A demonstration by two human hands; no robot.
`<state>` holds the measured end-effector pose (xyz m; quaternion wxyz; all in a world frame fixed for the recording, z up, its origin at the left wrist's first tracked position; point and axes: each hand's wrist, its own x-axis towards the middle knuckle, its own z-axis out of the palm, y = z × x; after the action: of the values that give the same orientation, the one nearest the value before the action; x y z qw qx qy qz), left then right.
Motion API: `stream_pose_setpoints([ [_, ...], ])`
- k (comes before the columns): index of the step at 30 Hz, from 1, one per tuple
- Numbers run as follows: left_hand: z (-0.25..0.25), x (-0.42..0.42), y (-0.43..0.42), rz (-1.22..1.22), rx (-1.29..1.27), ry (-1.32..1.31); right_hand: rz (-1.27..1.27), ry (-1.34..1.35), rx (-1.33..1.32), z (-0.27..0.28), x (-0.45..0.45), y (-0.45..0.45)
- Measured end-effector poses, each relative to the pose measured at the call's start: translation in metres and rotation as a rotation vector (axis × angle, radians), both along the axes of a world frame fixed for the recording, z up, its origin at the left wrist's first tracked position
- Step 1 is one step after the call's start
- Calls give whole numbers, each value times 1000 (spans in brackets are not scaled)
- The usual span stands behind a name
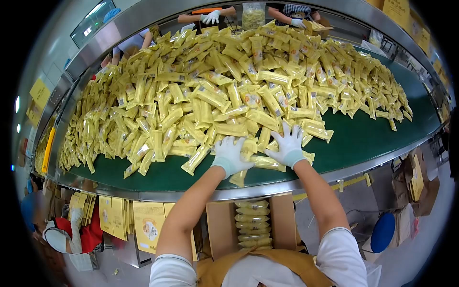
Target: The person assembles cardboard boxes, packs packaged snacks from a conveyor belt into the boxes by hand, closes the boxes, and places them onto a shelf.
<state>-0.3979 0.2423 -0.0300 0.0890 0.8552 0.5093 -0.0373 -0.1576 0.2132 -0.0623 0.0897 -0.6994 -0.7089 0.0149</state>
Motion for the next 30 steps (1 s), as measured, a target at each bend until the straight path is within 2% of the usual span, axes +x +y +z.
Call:
stream_pose_setpoints([
  [1, -3, -9, -2, -95, 23, 0, 42, -35, 17, -6, 2, -8],
  [4, -12, -38, -17, -375, 144, -59, 101, 89, 11, -8, 5, -39],
  [5, -13, -46, -23, -393, 138, -76, 113, 135, -10, -7, 6, -48],
  [6, -13, -54, -28, -412, 133, -92, 138, 27, 35, -3, 7, -58],
  [7, -14, -61, -33, -428, 128, -108, 112, 120, 72, -2, 10, -64],
  [9, -20, -74, -43, -348, 53, -199, 63, 307, 146, -1, 22, -74],
  [11, -24, -84, -50, -265, -28, -279, -6, 309, 126, 6, 39, -85],
  [13, -39, -88, -50, -223, 9, -319, 40, 110, 101, -24, 68, -100],
  [15, -38, -86, -50, -176, -28, -303, 67, 148, 38, -20, 80, -111],
  [17, -18, -78, -42, -120, -137, -231, 54, 182, -55, -7, 88, -119],
  [18, -15, -79, -41, -151, -54, -224, 27, 197, -117, 1, 93, -121],
  [20, 22, -77, -44, -126, -121, -184, -48, 211, -212, 24, 98, -124],
  [23, 48, -87, -54, -127, -191, -183, -147, 459, -3, 53, 83, -122],
  [25, 61, -90, -62, -122, -279, -160, -245, 390, 69, 57, 65, -105],
  [29, 4, -84, -77, -145, -74, -36, -416, 212, 49, 39, 22, -47],
  [30, -5, -86, -74, -153, -46, -107, -415, 180, -20, 32, 10, -35],
])
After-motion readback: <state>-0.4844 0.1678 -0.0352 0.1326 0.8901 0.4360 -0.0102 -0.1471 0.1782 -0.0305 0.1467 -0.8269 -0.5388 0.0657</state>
